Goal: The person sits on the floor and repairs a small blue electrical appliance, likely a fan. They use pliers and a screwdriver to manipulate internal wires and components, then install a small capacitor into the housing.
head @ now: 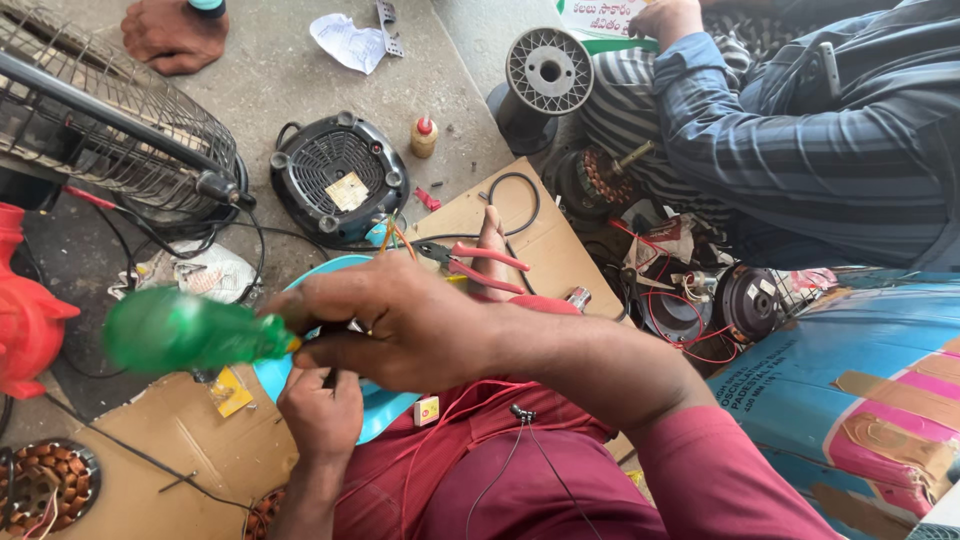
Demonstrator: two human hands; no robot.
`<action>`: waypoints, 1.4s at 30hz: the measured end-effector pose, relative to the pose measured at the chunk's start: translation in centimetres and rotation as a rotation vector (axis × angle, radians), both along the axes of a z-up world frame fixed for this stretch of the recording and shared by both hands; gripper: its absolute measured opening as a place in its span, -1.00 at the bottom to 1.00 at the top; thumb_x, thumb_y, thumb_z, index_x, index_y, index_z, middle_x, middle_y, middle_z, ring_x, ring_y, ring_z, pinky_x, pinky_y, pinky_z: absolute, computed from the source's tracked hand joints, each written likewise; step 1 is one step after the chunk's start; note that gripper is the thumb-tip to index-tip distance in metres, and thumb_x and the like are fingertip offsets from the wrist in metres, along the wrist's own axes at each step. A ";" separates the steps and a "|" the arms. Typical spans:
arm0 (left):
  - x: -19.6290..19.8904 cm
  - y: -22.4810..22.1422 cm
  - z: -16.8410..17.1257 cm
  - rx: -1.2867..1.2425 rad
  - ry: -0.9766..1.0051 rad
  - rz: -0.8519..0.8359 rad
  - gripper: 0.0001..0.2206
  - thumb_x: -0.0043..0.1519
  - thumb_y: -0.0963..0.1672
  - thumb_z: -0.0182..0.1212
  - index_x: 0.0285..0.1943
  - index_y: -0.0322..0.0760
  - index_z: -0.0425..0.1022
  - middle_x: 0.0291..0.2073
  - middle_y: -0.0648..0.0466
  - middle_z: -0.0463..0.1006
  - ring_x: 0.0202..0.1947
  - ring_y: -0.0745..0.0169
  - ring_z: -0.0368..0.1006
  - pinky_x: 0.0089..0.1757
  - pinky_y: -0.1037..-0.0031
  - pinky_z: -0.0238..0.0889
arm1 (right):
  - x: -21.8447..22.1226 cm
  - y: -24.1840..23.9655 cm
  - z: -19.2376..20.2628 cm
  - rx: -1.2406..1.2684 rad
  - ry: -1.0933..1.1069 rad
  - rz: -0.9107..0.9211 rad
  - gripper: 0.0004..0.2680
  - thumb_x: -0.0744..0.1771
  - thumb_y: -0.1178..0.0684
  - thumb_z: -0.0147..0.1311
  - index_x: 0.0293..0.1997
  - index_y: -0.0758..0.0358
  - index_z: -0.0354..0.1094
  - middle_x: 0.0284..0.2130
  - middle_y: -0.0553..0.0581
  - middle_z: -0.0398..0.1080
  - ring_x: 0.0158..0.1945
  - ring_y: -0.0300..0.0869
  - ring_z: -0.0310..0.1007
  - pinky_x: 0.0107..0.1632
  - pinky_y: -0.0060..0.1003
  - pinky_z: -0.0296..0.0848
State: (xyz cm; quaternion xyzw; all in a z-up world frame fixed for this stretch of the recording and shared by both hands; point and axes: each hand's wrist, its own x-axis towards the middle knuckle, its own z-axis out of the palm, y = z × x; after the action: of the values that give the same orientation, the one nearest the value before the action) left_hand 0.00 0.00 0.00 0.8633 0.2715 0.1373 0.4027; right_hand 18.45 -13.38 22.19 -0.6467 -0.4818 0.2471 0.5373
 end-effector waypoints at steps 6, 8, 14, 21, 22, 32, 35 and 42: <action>1.8 -0.5 4.4 -0.158 -0.062 0.047 -0.85 0.18 -0.22 0.40 -0.10 -0.42 0.66 -0.24 -0.07 0.67 -0.33 0.21 0.61 -0.23 0.43 0.45 | 2.9 -2.8 3.2 0.151 0.151 -0.091 -0.85 0.46 0.23 0.20 0.16 0.30 0.37 -0.09 0.08 0.56 -0.03 -0.31 0.60 0.08 -0.38 0.61; 2.2 -0.4 4.8 -0.194 -0.097 0.073 -0.84 0.20 -0.21 0.40 -0.08 -0.44 0.65 -0.23 -0.07 0.67 -0.30 0.18 0.60 -0.21 0.43 0.45 | 4.2 -5.0 4.1 0.134 0.059 -0.126 -0.85 0.45 0.24 0.22 0.14 0.29 0.38 -0.16 0.06 0.57 -0.11 -0.32 0.62 0.01 -0.40 0.63; -0.9 0.9 4.0 -0.061 -0.123 0.114 -0.82 0.23 -0.20 0.42 -0.06 -0.46 0.65 -0.19 -0.10 0.66 -0.21 0.10 0.61 -0.13 0.40 0.44 | 5.3 -12.8 -0.7 -0.225 -0.014 0.160 -0.74 0.26 0.25 0.24 0.05 0.30 0.48 -0.29 0.15 0.56 -0.28 -0.15 0.60 -0.19 -0.24 0.55; -4.8 2.0 -3.9 0.085 -0.370 0.030 -0.84 0.22 -0.21 0.42 -0.10 -0.44 0.58 -0.22 -0.14 0.60 -0.25 0.02 0.58 -0.15 0.38 0.48 | -4.3 -16.3 -15.2 -0.780 0.220 0.286 -0.84 0.21 0.12 0.30 -0.17 0.18 0.56 -0.41 0.15 0.53 -0.36 -0.06 0.54 -0.25 -0.14 0.50; -5.3 2.0 -5.3 0.120 -0.362 0.058 -0.84 0.22 -0.22 0.42 -0.10 -0.44 0.57 -0.22 -0.14 0.59 -0.26 0.00 0.56 -0.17 0.37 0.47 | -4.8 -16.6 -16.2 -0.829 0.273 0.264 -0.82 0.20 0.11 0.31 -0.16 0.15 0.56 -0.40 0.13 0.54 -0.35 -0.08 0.55 -0.24 -0.15 0.50; -5.9 1.8 -14.1 0.212 -0.418 0.072 -0.82 0.27 -0.21 0.32 -0.09 -0.51 0.46 -0.26 -0.17 0.46 -0.21 0.00 0.47 -0.22 0.33 0.45 | 6.1 -18.0 -20.1 -0.823 0.168 -0.229 -0.88 0.21 0.07 0.32 -0.28 0.17 0.56 -0.42 0.09 0.59 -0.37 -0.18 0.61 -0.23 -0.24 0.54; -4.0 1.0 -10.4 0.261 -0.376 0.029 -0.84 0.25 -0.23 0.35 -0.10 -0.49 0.48 -0.23 -0.17 0.50 -0.20 -0.01 0.51 -0.19 0.33 0.48 | 11.0 -18.3 -22.3 -0.695 0.000 -0.408 -0.84 0.19 0.14 0.28 -0.21 0.19 0.55 -0.37 0.14 0.59 -0.33 -0.13 0.63 -0.19 -0.22 0.56; -1.2 -0.9 1.3 0.342 -0.144 0.089 -0.84 0.18 -0.30 0.42 -0.12 -0.45 0.56 -0.22 -0.13 0.60 -0.23 -0.05 0.58 -0.19 0.27 0.48 | 18.5 -15.6 -31.6 -0.800 0.313 -0.743 -0.86 0.28 0.20 0.23 -0.11 0.28 0.57 -0.35 0.17 0.60 -0.30 -0.24 0.61 -0.17 -0.30 0.58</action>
State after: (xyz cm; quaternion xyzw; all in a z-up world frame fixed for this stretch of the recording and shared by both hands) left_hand -1.15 -0.92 1.31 0.8943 0.2525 0.2606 0.2619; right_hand 36.95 -28.94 -9.41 -0.8816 -0.0052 0.2978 0.3662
